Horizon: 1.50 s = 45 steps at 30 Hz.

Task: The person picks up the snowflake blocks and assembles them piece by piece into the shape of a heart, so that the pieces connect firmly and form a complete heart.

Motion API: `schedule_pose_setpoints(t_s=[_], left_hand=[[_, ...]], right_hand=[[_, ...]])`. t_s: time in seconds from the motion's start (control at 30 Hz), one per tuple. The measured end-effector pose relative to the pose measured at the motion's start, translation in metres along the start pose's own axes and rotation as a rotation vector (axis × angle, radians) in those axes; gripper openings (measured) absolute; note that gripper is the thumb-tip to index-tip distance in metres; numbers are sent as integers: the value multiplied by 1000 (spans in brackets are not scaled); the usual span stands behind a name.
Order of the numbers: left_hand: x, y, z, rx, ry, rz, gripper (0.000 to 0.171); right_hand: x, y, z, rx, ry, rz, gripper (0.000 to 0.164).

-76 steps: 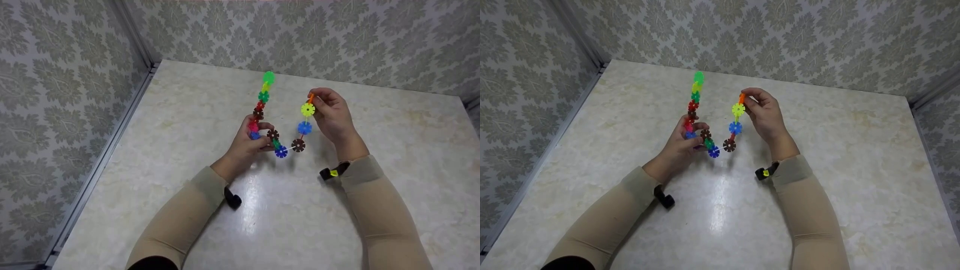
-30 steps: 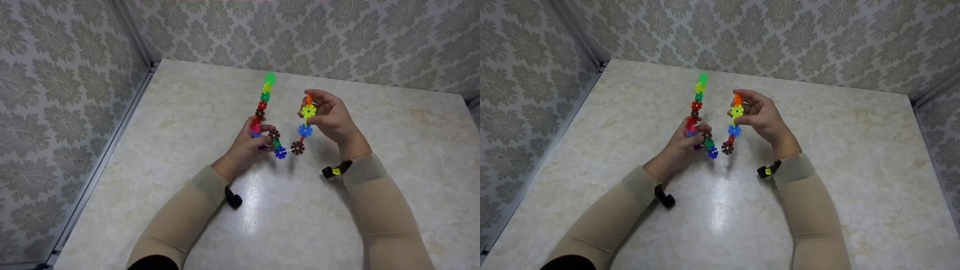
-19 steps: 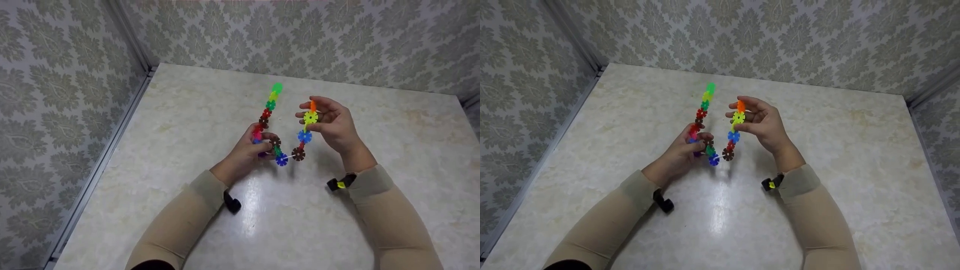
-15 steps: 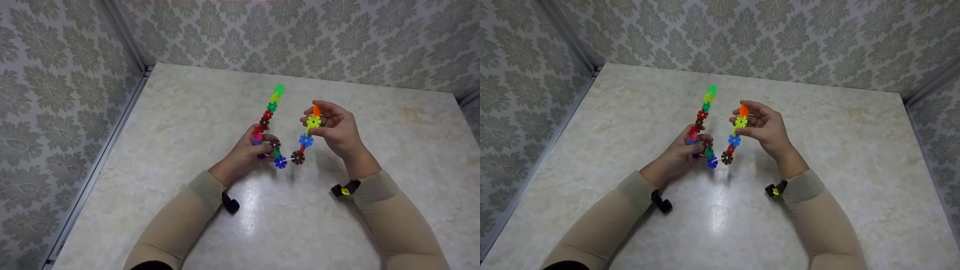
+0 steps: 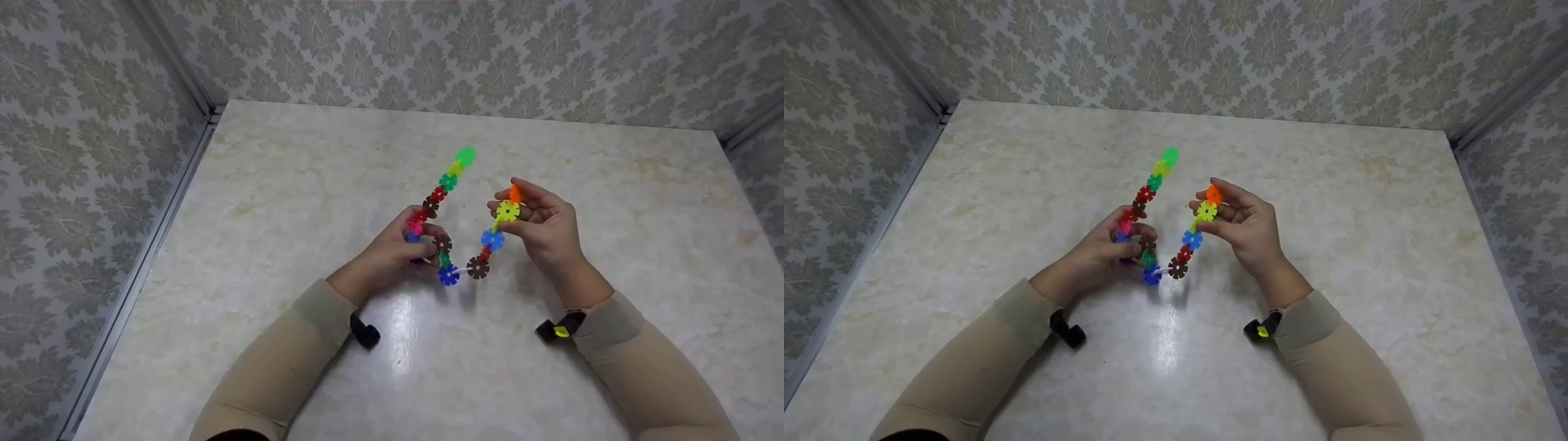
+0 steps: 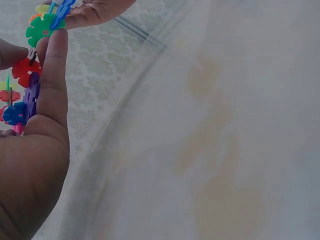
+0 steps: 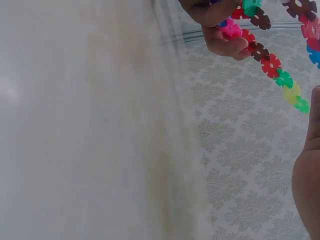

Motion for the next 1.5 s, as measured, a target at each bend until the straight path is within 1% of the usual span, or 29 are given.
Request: schedule_pose_setpoints(t_s=[0.23,0.37,0.53,0.7,0.9,1.27,1.5], left_hand=[[-6,1,-3,-21,-11,-8,65],[-4,-1,-4,-24,-1,-25,62],[-3,-1,-5,-34,4,-30,60],[-2,-1,-3,-34,-5,-16,60],[1,-2,-2,-24,6,-15,63],[2,1,0,-22,4,2,65],[2,4,1,-42,-8,15,64]], right_hand=[[3,-7,2,35,-65,-12,70],[3,-8,4,48,-74,5,69],[0,-10,5,57,-82,11,72],[-1,-12,5,60,-80,7,72],[-1,-10,4,46,-68,18,72],[-2,-8,2,27,-57,27,62],[-5,-10,0,53,-63,6,64]])
Point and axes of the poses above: each hand's wrist, its own z-axis towards the middle knuckle, its own x-axis out of the palm, y = z × x, the point moved 10 cm from there along z, towards the middle knuckle, and after that the axes turned 8 degrees about -y, right-handed, at the moved point
